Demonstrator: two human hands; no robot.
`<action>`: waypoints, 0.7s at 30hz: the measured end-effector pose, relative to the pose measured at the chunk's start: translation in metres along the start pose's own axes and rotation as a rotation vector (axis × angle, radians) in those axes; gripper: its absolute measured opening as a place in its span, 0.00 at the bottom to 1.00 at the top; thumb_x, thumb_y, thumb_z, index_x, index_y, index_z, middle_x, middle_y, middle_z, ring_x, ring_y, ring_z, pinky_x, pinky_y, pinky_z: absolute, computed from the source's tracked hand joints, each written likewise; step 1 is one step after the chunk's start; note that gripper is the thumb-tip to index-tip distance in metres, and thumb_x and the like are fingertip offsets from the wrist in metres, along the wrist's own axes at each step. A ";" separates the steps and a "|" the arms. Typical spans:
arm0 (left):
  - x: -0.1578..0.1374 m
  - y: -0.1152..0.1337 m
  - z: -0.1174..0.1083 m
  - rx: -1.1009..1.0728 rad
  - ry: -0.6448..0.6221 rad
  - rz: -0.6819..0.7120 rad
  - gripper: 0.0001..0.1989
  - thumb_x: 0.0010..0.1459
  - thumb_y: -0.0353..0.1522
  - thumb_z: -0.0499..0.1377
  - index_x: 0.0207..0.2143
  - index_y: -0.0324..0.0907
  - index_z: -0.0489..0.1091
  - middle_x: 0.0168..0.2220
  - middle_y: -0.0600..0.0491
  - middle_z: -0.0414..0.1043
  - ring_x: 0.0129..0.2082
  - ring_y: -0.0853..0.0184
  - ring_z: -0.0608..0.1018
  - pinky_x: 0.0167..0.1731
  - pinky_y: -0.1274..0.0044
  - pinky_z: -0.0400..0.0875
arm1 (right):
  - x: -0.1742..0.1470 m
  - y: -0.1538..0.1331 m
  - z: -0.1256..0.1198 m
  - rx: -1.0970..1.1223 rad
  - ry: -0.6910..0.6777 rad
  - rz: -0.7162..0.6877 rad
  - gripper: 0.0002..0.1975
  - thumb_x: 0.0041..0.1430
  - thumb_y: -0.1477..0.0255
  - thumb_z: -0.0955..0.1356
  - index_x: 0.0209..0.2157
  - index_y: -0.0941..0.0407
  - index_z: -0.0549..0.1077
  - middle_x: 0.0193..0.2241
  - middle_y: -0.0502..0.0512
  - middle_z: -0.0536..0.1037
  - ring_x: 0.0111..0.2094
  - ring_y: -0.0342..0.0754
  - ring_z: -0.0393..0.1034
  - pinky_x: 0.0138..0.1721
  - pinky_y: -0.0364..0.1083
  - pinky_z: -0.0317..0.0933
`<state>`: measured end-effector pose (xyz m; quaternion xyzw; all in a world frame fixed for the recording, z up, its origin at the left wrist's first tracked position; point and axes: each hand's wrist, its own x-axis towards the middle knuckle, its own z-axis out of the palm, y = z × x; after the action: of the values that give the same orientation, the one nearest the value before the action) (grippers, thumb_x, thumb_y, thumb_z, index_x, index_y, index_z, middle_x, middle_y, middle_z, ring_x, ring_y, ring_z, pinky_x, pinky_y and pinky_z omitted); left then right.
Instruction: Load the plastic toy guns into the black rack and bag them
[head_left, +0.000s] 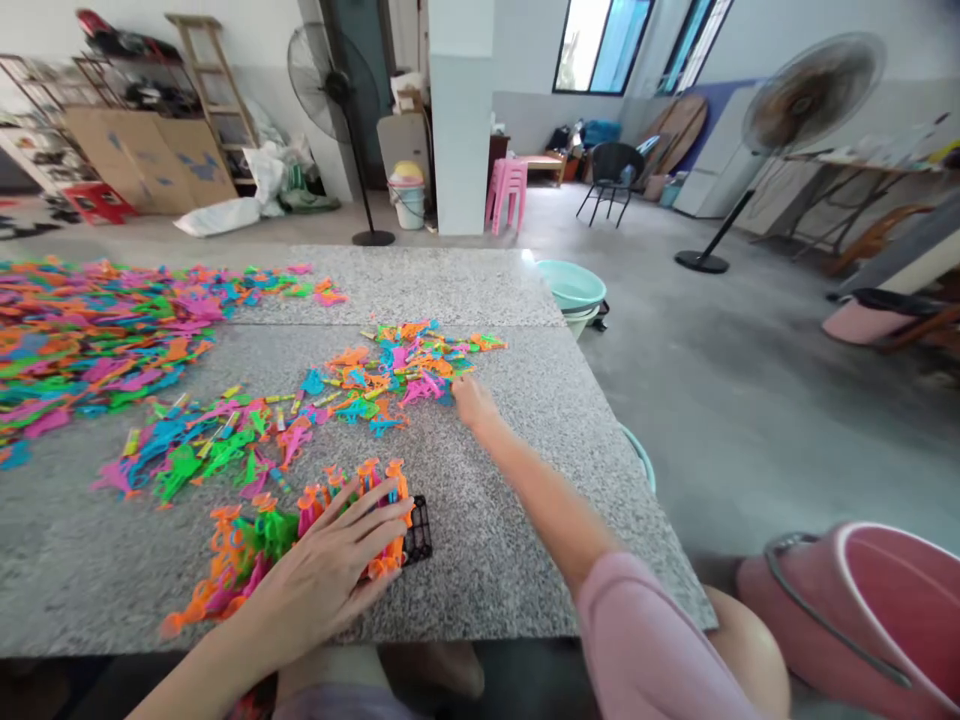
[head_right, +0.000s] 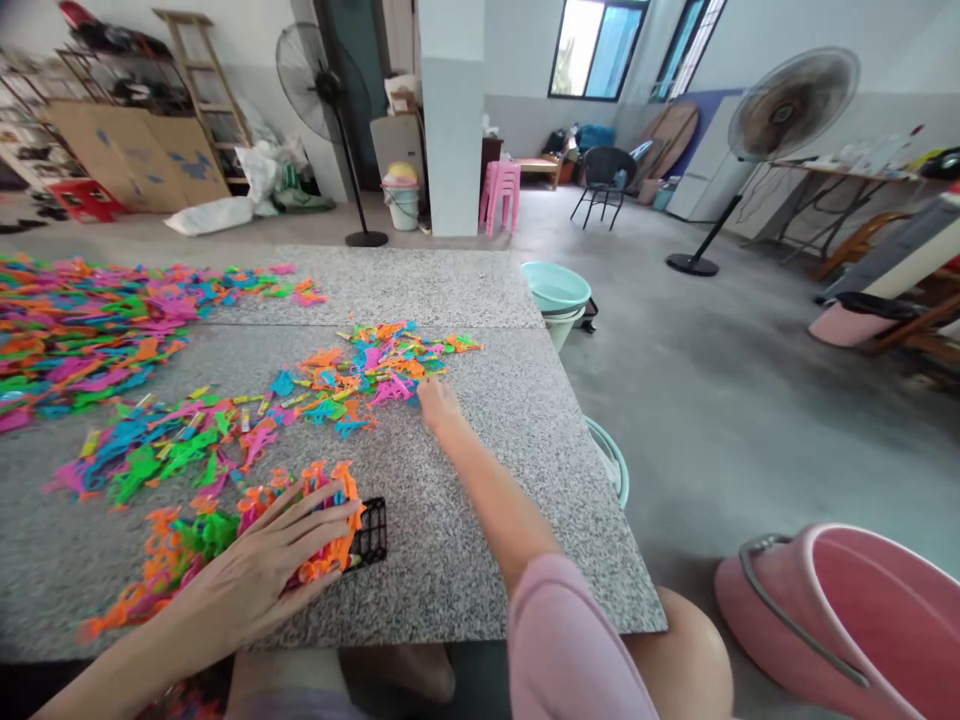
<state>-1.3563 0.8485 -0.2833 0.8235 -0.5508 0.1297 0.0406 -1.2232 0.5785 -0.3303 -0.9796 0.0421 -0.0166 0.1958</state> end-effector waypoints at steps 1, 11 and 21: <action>0.000 0.000 0.000 -0.023 0.006 -0.005 0.19 0.64 0.34 0.58 0.56 0.44 0.69 0.59 0.54 0.73 0.65 0.63 0.66 0.71 0.69 0.46 | -0.008 0.003 0.000 -0.004 0.002 0.008 0.18 0.61 0.86 0.61 0.47 0.61 0.75 0.50 0.66 0.77 0.48 0.52 0.75 0.48 0.46 0.66; 0.002 0.001 0.001 -0.193 -0.045 -0.071 0.17 0.68 0.36 0.54 0.56 0.42 0.69 0.60 0.51 0.72 0.67 0.57 0.64 0.71 0.59 0.45 | -0.178 0.001 0.049 0.936 -0.247 0.205 0.03 0.56 0.74 0.70 0.29 0.57 0.73 0.24 0.51 0.78 0.24 0.45 0.74 0.31 0.43 0.70; 0.000 0.002 0.003 -0.232 -0.123 -0.130 0.17 0.69 0.37 0.53 0.57 0.43 0.68 0.62 0.50 0.69 0.69 0.57 0.60 0.71 0.56 0.45 | -0.188 -0.046 0.052 0.315 -0.178 -0.007 0.03 0.56 0.72 0.70 0.33 0.55 0.76 0.30 0.53 0.82 0.31 0.48 0.75 0.32 0.41 0.62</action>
<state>-1.3570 0.8470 -0.2864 0.8537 -0.5089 0.0115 0.1101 -1.4041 0.6572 -0.3640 -0.9345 0.0178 0.0632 0.3498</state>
